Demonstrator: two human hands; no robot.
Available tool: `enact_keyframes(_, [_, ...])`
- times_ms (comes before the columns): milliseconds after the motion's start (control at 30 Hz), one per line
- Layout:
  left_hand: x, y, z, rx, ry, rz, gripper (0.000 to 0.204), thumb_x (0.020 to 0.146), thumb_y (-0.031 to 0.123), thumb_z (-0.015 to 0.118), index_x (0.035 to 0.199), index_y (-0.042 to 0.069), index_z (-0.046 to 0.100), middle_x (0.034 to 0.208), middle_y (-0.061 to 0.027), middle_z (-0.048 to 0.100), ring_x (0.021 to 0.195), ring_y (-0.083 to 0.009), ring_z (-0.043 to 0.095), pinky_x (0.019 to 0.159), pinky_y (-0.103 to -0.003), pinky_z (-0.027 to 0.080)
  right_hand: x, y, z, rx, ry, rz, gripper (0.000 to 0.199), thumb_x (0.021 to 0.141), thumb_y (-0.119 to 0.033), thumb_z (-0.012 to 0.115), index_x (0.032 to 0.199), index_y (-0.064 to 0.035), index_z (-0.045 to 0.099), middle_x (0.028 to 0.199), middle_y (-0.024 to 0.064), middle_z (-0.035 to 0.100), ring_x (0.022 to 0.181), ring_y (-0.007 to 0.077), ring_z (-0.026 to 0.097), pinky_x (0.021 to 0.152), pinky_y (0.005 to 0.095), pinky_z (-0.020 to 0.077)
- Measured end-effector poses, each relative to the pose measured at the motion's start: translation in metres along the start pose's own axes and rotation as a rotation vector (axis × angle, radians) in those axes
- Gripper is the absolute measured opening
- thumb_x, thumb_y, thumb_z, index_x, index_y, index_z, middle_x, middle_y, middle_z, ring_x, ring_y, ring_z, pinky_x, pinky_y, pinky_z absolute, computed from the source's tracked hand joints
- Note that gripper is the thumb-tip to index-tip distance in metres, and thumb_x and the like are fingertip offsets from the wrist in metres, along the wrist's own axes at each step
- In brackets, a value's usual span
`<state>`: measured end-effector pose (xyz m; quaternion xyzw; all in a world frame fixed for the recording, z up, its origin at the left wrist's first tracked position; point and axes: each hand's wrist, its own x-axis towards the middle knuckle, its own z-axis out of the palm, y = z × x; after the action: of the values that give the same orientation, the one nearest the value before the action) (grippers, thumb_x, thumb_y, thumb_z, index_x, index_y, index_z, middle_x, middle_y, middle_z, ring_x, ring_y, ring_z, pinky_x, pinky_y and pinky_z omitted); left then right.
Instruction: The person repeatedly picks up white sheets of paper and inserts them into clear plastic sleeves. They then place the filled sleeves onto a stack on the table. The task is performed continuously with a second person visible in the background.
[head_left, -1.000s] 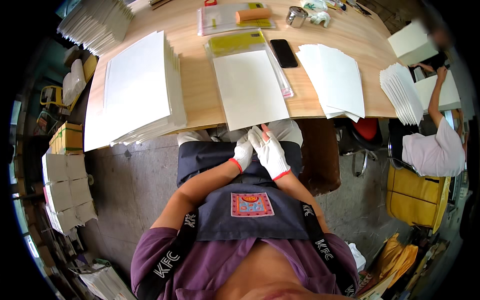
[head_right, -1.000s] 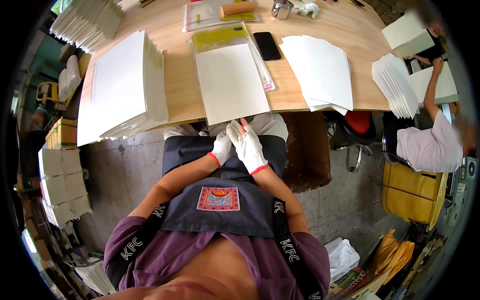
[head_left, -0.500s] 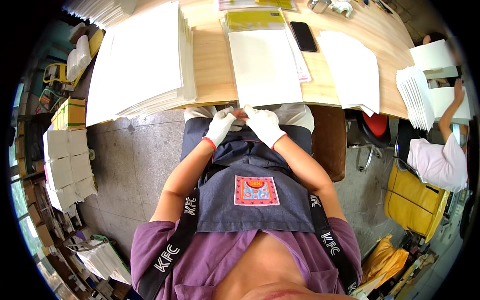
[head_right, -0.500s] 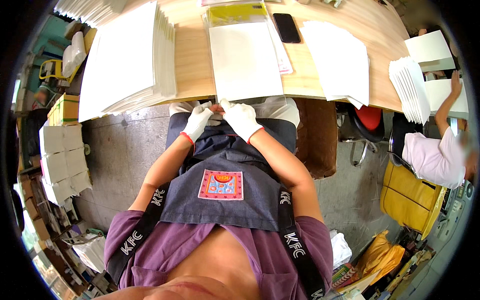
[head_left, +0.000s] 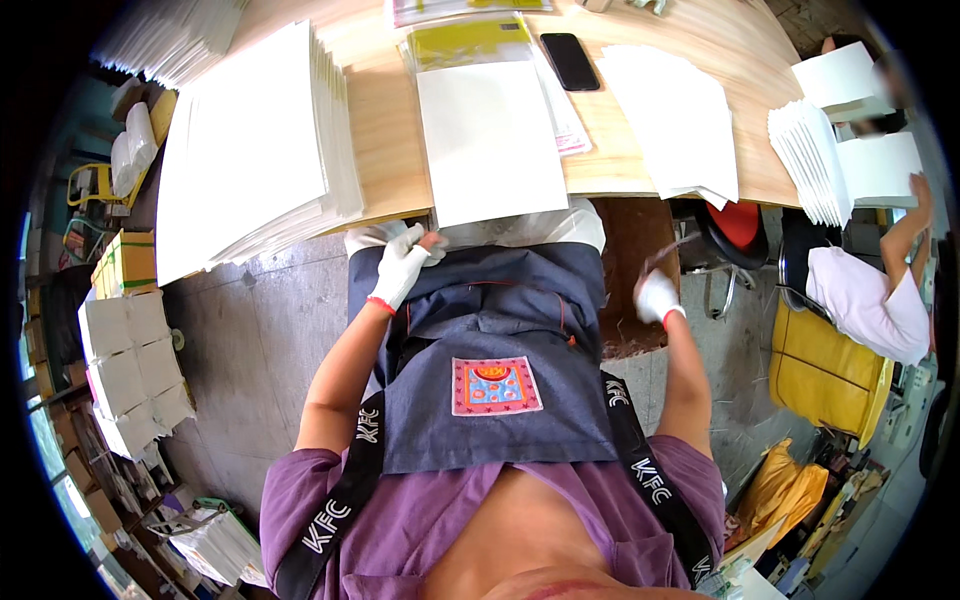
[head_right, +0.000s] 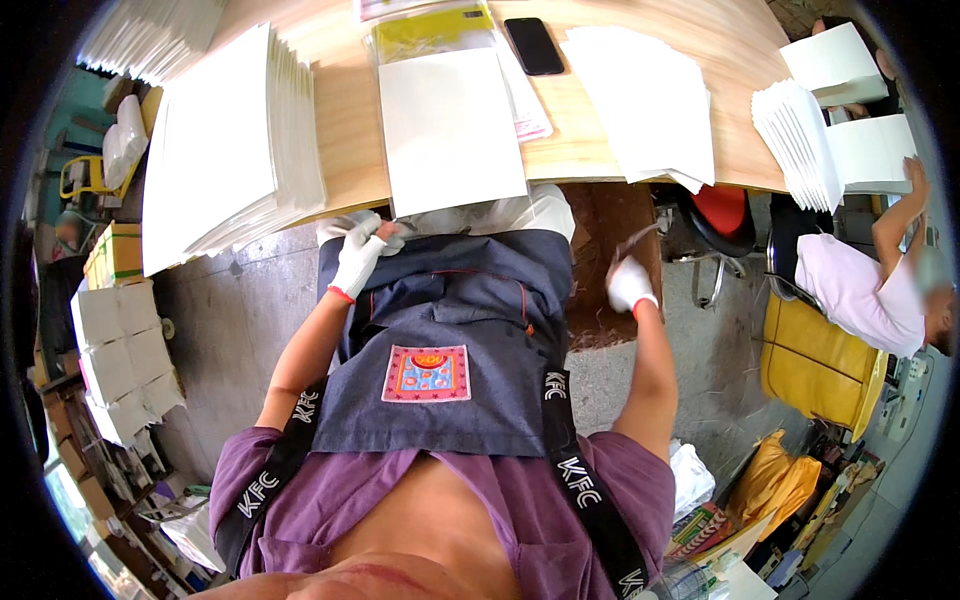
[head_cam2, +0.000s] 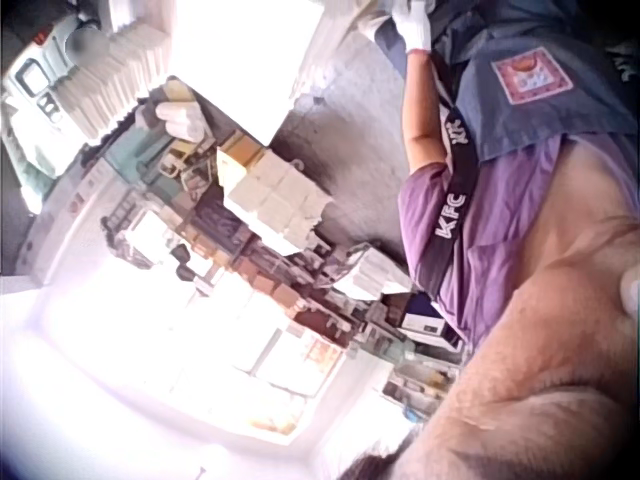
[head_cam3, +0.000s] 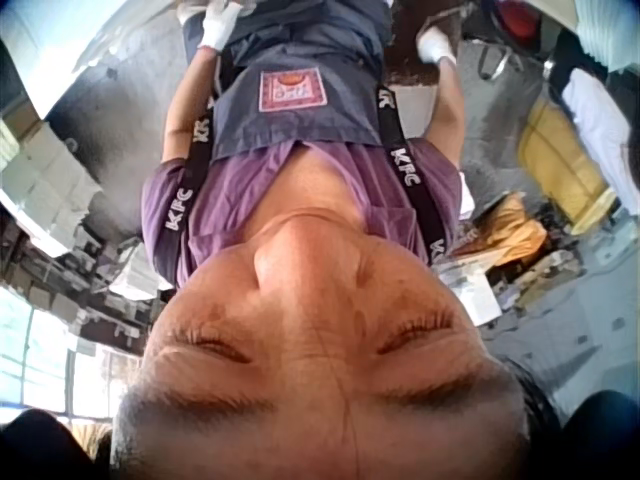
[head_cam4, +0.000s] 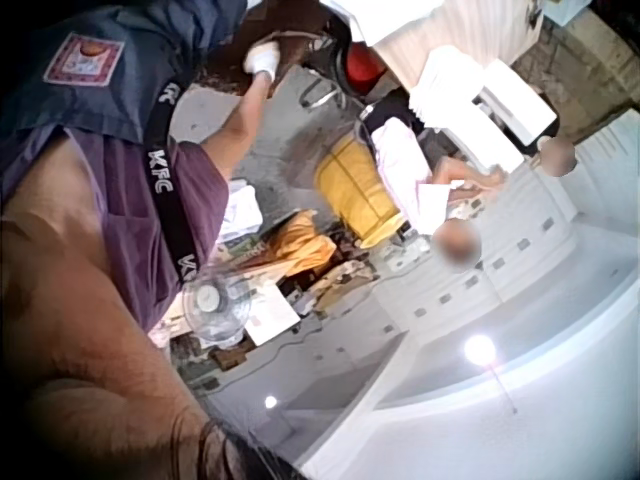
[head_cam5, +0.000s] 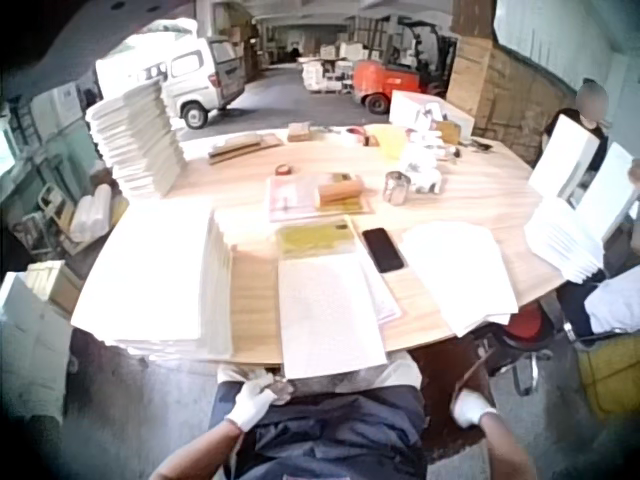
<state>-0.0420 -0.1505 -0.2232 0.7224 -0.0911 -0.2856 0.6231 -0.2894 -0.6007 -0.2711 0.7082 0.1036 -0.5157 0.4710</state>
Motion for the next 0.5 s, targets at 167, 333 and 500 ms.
enact_keyframes(167, [0.005,0.008,0.005,0.998,0.32,0.761,0.025,0.075,0.007,0.07,0.098,0.01,0.065,0.103,-0.0091,0.065,0.072,-0.0262,0.063,0.061,-0.036,0.051,-0.021,-0.007,-0.031,1.291,0.488,0.154,0.028,0.082,-0.026,0.068,0.103,-0.0075,0.066,0.096,0.0161,0.068,0.094,0.034,0.065,0.082,0.0421,0.0514])
enact_keyframes(333, [0.021,0.019,0.016,1.025,0.203,0.911,0.021,0.071,0.011,0.074,0.092,0.013,0.069,0.105,-0.004,0.065,0.079,-0.0262,0.063,0.059,-0.04,0.052,-0.042,0.056,-0.158,1.096,1.548,0.322,0.03,0.075,-0.03,0.073,0.099,-0.0158,0.062,0.111,0.0045,0.063,0.105,0.0256,0.06,0.084,0.037,0.0497])
enact_keyframes(500, [0.014,0.009,0.008,0.863,0.282,0.802,0.01,0.073,0.012,0.074,0.083,0.011,0.071,0.084,-0.0064,0.061,0.073,-0.0264,0.06,0.065,-0.035,0.049,-0.038,0.068,-0.197,1.515,1.451,0.139,0.022,0.077,-0.034,0.07,0.088,-0.0158,0.064,0.095,0.0032,0.062,0.09,0.0237,0.06,0.076,0.0389,0.0479])
